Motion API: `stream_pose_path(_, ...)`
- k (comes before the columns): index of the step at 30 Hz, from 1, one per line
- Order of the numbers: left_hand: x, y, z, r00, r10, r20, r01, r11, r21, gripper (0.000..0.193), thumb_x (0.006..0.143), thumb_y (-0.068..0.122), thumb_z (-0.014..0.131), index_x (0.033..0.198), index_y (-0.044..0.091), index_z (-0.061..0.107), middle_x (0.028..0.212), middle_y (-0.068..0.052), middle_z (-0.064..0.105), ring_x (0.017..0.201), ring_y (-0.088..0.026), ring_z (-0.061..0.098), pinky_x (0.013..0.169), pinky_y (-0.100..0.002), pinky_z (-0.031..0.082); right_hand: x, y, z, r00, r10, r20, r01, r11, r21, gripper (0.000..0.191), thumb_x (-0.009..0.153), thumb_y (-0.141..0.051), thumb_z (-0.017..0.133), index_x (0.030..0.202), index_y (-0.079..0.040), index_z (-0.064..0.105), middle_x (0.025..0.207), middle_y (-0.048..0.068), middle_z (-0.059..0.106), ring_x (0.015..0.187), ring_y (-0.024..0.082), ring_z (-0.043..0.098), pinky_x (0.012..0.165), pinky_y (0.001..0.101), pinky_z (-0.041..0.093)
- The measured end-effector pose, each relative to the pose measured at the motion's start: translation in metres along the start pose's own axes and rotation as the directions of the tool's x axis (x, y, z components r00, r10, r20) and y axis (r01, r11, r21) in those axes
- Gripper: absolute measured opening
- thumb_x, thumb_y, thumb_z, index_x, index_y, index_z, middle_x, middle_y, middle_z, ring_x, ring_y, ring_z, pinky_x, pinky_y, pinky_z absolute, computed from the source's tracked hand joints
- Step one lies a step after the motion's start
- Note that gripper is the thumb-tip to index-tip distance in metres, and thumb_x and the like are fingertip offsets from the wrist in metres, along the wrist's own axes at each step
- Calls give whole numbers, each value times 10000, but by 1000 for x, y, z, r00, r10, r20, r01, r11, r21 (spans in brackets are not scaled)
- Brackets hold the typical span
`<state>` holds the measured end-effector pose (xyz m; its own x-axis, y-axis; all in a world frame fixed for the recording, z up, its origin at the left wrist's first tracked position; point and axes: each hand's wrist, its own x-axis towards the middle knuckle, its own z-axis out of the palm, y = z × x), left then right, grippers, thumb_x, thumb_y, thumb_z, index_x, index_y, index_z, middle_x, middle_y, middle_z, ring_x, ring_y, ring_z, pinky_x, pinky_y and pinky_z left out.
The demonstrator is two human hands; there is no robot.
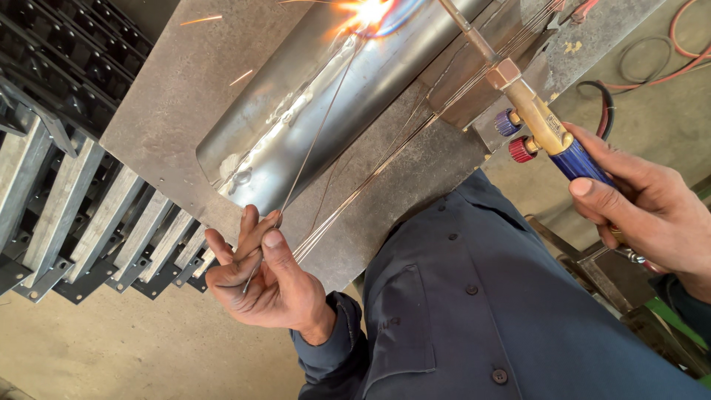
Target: The person gas-welds a seam on a large metal cylinder resting on a workbench, holding an oxy-fuel torch in one hand and feeding a filler rod with the other. Sparks and a molten weld pool are visible as the torch moves along the seam, and the person occasionally repositions the filler rod and adjusts the work.
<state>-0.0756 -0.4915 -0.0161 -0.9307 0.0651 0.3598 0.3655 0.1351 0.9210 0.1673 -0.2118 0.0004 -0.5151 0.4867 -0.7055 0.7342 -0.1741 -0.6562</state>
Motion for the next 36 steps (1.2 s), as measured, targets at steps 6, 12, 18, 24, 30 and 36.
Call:
stream_pose_path(6,0,-1,-2,1000,6,6,-6,999,32,298,1094,88,693,1074,119,398,875,-145,753,1119,-245,757,1353,-458,166,2,3,1,999,-48,14,48,999,11,657,1041,-191,591,1676,-170,425,732,39,505,591,92,468,455,281,436)
stream_pose_path(12,1,-2,-2,1000,8,2,-9,1000,24,302,1094,93,697,1069,116,397,869,-144,749,1093,-239,765,1350,-467,181,2,3,2,998,-64,16,64,998,27,652,1042,-188,591,1672,-159,427,733,37,505,593,89,473,453,278,444)
stream_pose_path(18,1,-1,-2,1000,7,-4,-7,1000,13,308,1088,88,700,1060,106,393,856,-149,746,1060,-237,772,1345,-477,183,1,3,2,999,-33,4,33,999,-5,652,1042,-188,597,1673,-164,436,715,48,506,539,109,468,451,281,430)
stream_pose_path(24,1,0,-2,1000,12,4,-12,999,30,307,1089,74,690,1071,99,384,871,-167,749,1099,-256,763,1344,-467,145,3,7,2,996,-84,16,84,996,24,656,1030,-182,599,1664,-144,435,705,43,505,541,97,460,442,272,421)
stream_pose_path(30,1,-1,-2,1000,4,3,-4,1000,14,302,1095,78,690,1071,106,390,861,-156,749,1081,-234,768,1344,-471,189,1,7,1,999,-52,9,52,999,11,654,1035,-181,595,1668,-155,434,700,48,499,538,103,459,442,284,430)
stream_pose_path(36,1,-2,-4,1000,-1,2,1,1000,13,296,1096,75,688,1049,107,398,853,-147,744,1063,-223,771,1346,-479,217,0,5,2,998,-62,13,62,998,-22,653,1029,-188,591,1662,-158,432,694,45,500,534,101,464,442,284,439)
